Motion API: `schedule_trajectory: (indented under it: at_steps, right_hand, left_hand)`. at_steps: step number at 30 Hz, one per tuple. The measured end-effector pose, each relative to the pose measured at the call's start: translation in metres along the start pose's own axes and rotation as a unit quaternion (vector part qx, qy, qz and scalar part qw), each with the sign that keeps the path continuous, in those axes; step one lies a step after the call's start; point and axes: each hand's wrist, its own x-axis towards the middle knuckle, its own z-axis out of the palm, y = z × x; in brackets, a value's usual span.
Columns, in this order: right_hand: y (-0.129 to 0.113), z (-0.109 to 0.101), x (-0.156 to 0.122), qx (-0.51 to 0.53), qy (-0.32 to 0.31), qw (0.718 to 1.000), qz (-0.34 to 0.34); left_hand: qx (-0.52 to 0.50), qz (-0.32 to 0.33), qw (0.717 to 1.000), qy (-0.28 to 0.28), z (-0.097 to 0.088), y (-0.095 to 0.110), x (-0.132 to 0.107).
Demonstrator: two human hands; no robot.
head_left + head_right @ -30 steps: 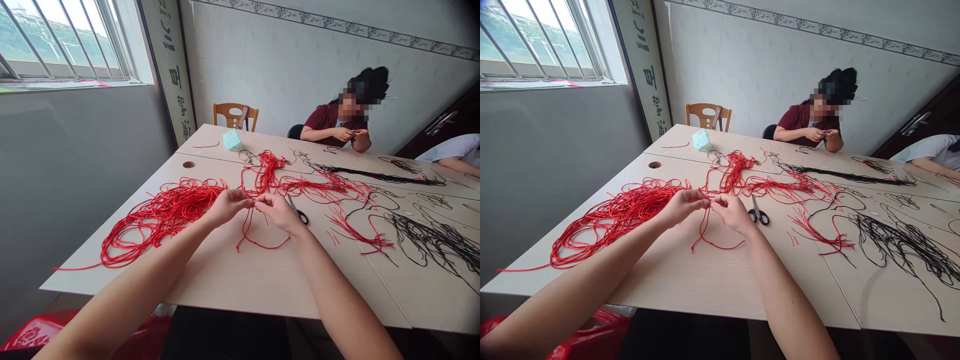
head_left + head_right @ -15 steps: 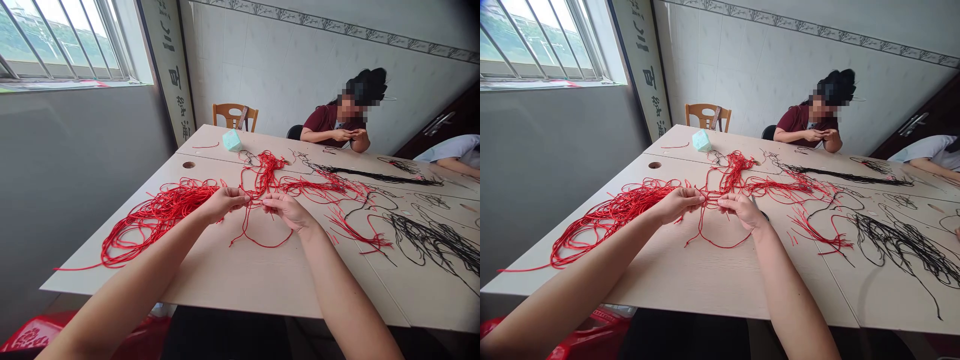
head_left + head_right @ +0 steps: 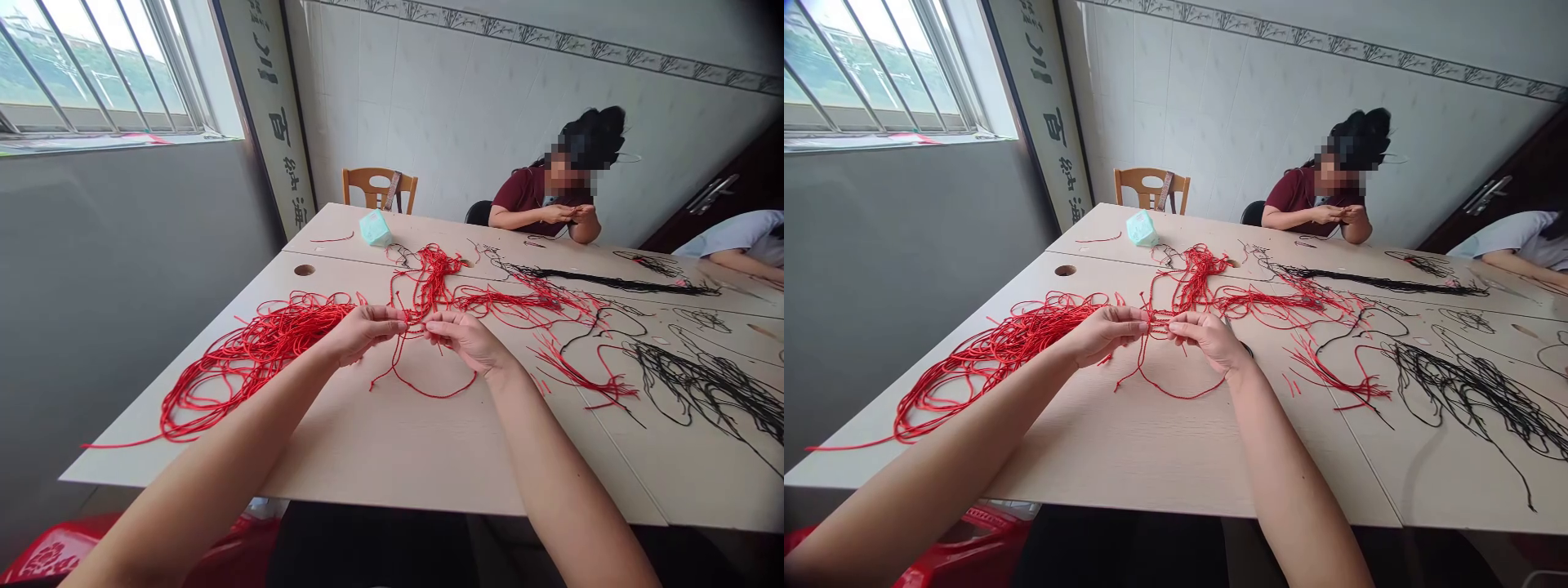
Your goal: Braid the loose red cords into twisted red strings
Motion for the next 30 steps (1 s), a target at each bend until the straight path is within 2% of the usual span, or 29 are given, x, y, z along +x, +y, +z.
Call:
schedule_trajectory:
  at_steps: [5,10,14,20,27,30]
  right_hand:
    - [0.0034,-0.0011,0.0007,0.011,0.006,1.0,0.0]
    - [0.0038,-0.0024,0.0007,0.051,0.007,0.999,0.013]
    - [0.001,-0.0026,-0.0009,0.032,0.017,0.999,0.027]
    - [0.0028,0.0046,0.0001,-0.058,0.007,0.997,-0.052]
    - [0.0066,0.0054,0.0031,-0.099,0.074,0.987,-0.102]
    - [0.0055,0.0067,0.0028,-0.082,0.075,0.988,-0.109]
  left_hand:
    - [0.029,0.027,0.999,0.001,-0.0027,-0.0021,0.002]
    - [0.037,0.027,0.999,0.006,-0.0045,-0.0027,0.0024]
    - [0.038,0.026,0.999,0.003,-0.005,-0.0019,0.0024]
    - [0.029,0.015,0.999,0.003,-0.0023,-0.0018,0.0009]
    - [0.028,-0.019,0.999,0.022,-0.0002,-0.0017,0.0003]
    - [0.033,-0.033,0.999,0.001,0.0019,-0.0009,-0.0014]
